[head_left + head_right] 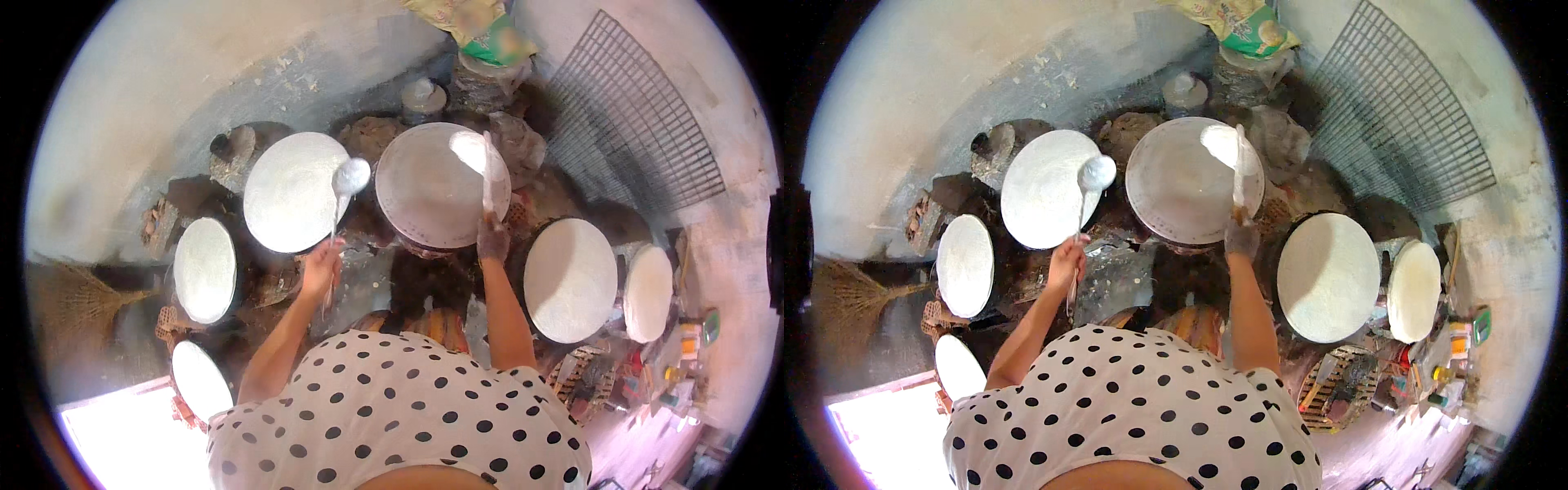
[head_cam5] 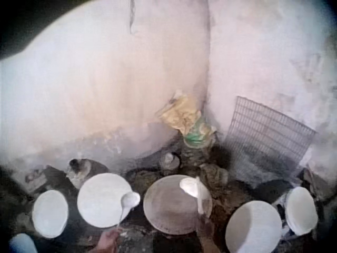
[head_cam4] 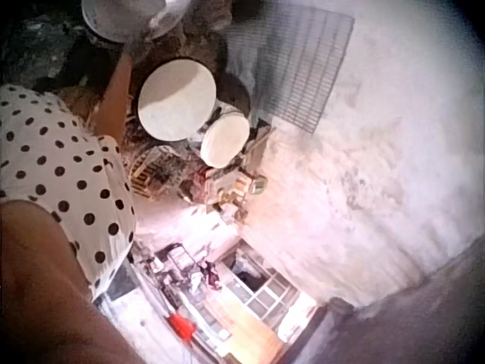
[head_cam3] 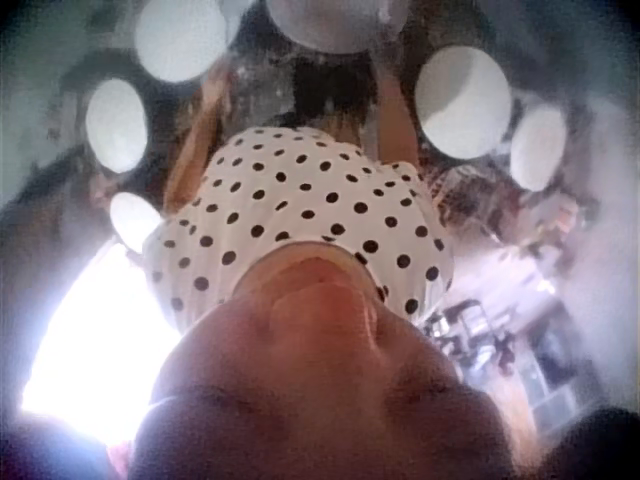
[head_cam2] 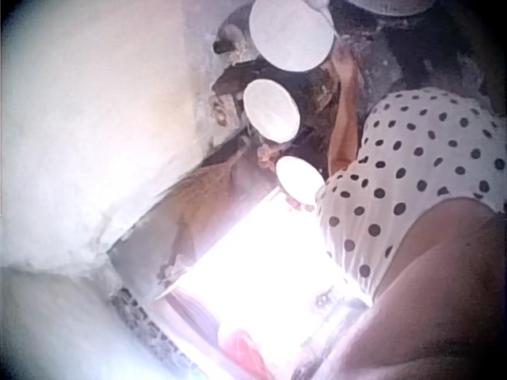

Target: The person pours white liquid onto heated cloth steamers, spreads it using a ladle, and then removes the resulting rice paper sheets with a long wooden stick.

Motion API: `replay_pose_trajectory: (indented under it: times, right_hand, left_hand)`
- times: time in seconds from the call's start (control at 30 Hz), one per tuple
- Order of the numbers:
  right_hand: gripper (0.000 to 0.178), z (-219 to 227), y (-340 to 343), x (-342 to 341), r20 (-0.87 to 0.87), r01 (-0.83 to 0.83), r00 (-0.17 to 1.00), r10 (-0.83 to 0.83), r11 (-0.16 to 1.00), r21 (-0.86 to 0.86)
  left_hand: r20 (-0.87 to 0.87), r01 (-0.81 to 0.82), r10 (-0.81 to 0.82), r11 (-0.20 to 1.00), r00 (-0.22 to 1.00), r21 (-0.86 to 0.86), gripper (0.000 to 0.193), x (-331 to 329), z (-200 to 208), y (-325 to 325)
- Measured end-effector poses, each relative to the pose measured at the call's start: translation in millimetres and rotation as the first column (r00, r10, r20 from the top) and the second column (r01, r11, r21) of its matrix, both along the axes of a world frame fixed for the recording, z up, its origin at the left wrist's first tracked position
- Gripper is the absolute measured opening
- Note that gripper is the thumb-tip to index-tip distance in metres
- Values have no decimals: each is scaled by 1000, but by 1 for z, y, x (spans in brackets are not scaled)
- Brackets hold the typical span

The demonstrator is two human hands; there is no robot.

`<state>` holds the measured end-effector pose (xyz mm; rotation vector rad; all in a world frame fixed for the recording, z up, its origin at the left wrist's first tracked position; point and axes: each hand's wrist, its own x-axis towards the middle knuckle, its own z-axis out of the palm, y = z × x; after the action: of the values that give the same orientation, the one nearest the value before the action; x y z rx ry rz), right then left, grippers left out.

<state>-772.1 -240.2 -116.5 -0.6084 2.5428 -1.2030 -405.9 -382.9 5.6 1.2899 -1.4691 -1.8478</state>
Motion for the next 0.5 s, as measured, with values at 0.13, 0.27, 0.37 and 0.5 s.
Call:
replay_pose_trajectory:
  times: [0.13, 0.27, 0.37, 0.5]
  right_hand:
    - [42, -12, -44, -50, 164, -232, 963, 215, 968, 98]
    - [43, 11, -18, -46, 196, -221, 952, 234, 971, -85]
    - [46, 70, -14, -16, 225, -62, 973, 46, 996, 66]
    - [48, 40, -55, -44, 177, -203, 971, 163, 949, 240]
  left_hand:
    - [-69, 10, 2, 986, 998, 167, 28, 12, -7, 39]
    - [-171, -135, 168, 973, 971, 188, 34, 24, 27, 84]
    - [-206, -228, 284, 939, 936, 258, 35, 22, 38, 114]
    - [-230, -169, 263, 917, 937, 363, 38, 7, 22, 121]
